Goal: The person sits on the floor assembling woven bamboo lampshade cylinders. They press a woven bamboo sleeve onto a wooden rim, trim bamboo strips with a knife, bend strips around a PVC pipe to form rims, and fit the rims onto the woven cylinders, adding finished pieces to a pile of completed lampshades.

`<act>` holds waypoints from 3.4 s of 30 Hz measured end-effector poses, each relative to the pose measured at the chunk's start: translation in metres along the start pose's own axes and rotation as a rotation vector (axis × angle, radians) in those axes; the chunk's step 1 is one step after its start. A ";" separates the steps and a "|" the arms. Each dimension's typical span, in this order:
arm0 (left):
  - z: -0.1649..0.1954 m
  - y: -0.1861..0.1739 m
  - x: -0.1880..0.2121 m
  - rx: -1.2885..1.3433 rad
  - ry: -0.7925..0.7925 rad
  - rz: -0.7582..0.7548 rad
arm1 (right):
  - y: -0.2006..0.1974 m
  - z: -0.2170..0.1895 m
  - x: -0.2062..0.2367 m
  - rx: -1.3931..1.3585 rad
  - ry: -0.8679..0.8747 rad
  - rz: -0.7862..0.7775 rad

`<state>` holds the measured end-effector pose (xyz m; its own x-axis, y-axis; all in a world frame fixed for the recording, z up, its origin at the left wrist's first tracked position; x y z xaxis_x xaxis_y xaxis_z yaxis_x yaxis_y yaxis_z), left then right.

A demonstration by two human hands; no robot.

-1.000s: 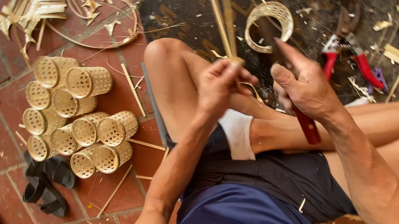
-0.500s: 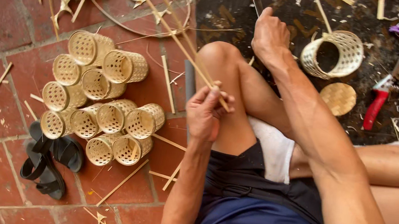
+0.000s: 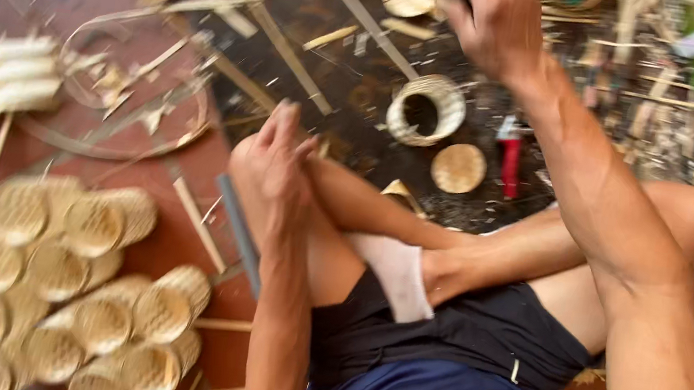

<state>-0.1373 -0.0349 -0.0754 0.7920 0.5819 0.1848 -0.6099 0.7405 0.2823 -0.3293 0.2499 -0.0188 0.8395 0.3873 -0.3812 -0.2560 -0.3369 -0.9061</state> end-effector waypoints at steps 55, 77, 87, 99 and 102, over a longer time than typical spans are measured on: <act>-0.032 0.055 0.166 0.171 -0.251 -0.608 | -0.076 -0.068 0.263 -1.473 0.797 0.580; -0.033 0.048 0.178 0.354 -0.392 -0.755 | -0.147 -0.068 0.363 -1.439 0.945 0.528; 0.004 0.043 0.180 0.169 -0.152 -0.841 | -0.162 -0.072 0.381 -1.766 0.895 0.589; 0.043 0.049 0.192 -0.020 -0.010 -1.126 | -0.026 -0.025 0.251 -2.162 0.976 -0.225; 0.049 0.046 0.199 -0.155 -0.040 -1.311 | -0.057 -0.066 0.160 -1.910 0.682 -0.696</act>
<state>-0.0065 0.0992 0.0202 0.7922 -0.5997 -0.1130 0.6102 0.7754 0.1629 -0.1489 0.2744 -0.0164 0.6683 0.6562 0.3505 0.3957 -0.7125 0.5794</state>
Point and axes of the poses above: each hand's wrist, its own x-axis away from the middle knuckle, its own y-axis out of the palm, z = x × y, the point moved 2 cm from there along -x, towards the middle knuckle, and after that the axes turned 10 degrees about y, right-handed, at the moved point
